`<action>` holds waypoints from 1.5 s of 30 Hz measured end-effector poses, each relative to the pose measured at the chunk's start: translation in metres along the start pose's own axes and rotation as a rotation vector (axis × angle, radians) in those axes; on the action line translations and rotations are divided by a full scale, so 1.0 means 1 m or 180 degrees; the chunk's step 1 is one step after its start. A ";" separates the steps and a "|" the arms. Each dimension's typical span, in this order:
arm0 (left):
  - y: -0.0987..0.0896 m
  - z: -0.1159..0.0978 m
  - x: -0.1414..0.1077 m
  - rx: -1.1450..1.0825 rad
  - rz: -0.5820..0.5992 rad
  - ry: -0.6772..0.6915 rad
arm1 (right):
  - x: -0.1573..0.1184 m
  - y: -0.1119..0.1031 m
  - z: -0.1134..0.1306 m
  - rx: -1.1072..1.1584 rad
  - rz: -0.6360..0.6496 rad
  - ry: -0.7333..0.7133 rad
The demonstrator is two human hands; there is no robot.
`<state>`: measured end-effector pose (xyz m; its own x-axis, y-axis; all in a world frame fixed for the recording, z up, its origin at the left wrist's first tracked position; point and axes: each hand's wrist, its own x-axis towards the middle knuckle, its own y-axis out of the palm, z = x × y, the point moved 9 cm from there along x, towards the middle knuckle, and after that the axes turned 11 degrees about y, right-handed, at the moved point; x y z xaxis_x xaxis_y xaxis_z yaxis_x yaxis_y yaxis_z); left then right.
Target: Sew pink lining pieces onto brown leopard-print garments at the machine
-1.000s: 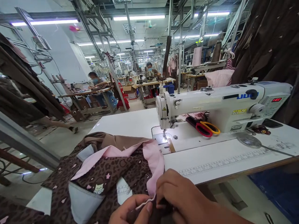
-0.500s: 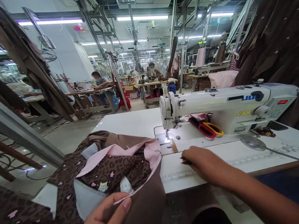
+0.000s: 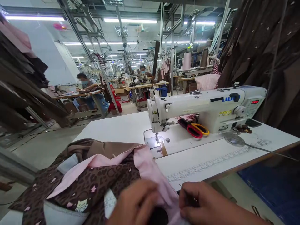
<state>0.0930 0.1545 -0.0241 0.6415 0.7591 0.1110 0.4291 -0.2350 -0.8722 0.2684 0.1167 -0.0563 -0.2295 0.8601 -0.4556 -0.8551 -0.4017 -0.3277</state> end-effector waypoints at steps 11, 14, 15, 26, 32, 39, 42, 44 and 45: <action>-0.077 0.131 0.114 0.1226 0.0144 -0.0152 | 0.045 -0.001 0.065 -0.1029 -0.0507 -0.0909; -0.079 0.100 0.126 0.1207 0.0006 0.0183 | 0.053 0.004 0.066 -0.1403 -0.0459 -0.0892; -0.071 0.086 0.122 0.1190 -0.0055 0.0263 | 0.054 0.006 0.063 -0.1516 -0.0433 -0.0885; -0.004 0.028 0.035 0.0772 -0.0382 0.0951 | 0.050 0.020 0.053 -0.1822 0.0237 -0.1103; -0.013 0.020 0.033 0.0404 -0.0741 0.0890 | 0.052 -0.005 0.074 -0.1546 -0.0269 -0.1423; -0.015 0.014 0.026 -0.0193 -0.0897 0.0756 | 0.060 0.024 0.079 -0.1922 0.0126 -0.1560; -0.012 0.015 0.025 -0.0238 -0.0785 0.0760 | 0.056 0.019 0.082 -0.1914 0.0227 -0.1548; -0.009 0.017 0.025 -0.0265 -0.0728 0.0770 | 0.053 0.009 0.085 -0.1656 0.0286 -0.1582; -0.008 0.018 0.025 -0.0252 -0.0720 0.0769 | 0.052 0.004 0.086 -0.1502 0.0292 -0.1553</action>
<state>0.0947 0.1861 -0.0230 0.6524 0.6339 0.4154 0.6196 -0.1307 -0.7739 0.2131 0.1869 -0.0106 -0.5692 0.8148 -0.1098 -0.5535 -0.4785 -0.6817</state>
